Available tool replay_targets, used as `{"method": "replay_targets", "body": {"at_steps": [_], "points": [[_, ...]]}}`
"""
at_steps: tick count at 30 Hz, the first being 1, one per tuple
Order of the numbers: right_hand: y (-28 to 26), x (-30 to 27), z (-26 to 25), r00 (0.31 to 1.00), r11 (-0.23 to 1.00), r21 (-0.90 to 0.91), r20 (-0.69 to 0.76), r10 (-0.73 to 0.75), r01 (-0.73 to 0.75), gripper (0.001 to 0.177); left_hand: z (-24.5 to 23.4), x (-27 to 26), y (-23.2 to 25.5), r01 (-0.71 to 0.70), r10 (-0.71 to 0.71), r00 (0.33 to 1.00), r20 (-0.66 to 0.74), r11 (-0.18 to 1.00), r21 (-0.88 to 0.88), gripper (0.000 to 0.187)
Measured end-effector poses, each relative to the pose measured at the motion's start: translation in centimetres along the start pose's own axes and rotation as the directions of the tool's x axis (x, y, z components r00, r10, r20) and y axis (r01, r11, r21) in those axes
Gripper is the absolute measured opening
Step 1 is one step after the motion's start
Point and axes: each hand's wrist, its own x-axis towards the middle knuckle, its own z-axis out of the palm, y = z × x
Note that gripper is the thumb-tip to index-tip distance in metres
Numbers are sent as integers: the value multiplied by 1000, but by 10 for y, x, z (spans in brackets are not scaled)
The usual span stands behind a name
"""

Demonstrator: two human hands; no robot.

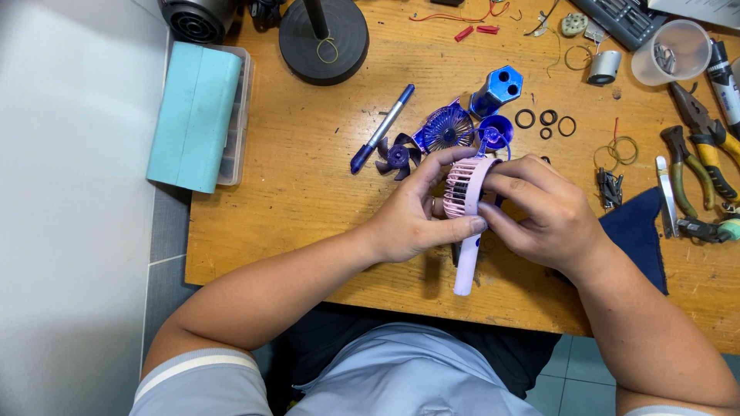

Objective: Assembling a handheld fan by aligning and snapping the pink cage onto the motor housing.

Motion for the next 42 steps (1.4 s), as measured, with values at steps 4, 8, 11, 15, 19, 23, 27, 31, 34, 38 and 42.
{"method": "replay_targets", "body": {"at_steps": [4,8,11,15,19,23,27,31,34,38,42], "points": [[-1,2,0,1000,1000,3,-16,-6,6,14,-2,1,-3,-9,9,1000,-2,999,-31,97],[-3,4,-2,1000,1000,20,-13,-14,15,14,-2,0,1,-19,19,1000,1,999,-25,95],[-4,5,-3,1000,1000,23,-16,-16,17,14,-1,2,1,-28,28,1000,2,999,-33,94],[-3,4,-2,1000,999,23,-18,-21,22,14,-1,2,3,-37,37,999,1,998,-43,97],[-1,3,-2,1000,999,30,-22,-22,23,13,0,2,2,-40,40,999,-1,998,-39,94],[-2,2,-3,1000,999,33,-25,-18,19,12,0,2,0,-43,43,999,-7,997,-63,96],[-2,-1,-4,999,997,69,-38,36,-34,9,-3,2,-7,-52,51,999,-16,997,-56,98],[-1,-6,-8,982,971,170,-63,181,-168,9,-6,1,4,-37,37,999,12,998,-57,96],[12,-17,-10,881,850,339,-108,460,-403,39,-7,0,20,39,-39,997,66,999,-11,88],[13,-10,-20,895,881,264,-111,431,-392,10,-6,-2,22,8,-12,997,73,998,65,88],[18,-1,-30,893,899,195,-154,422,-391,13,-7,-1,25,11,-19,996,83,995,103,87]]}}
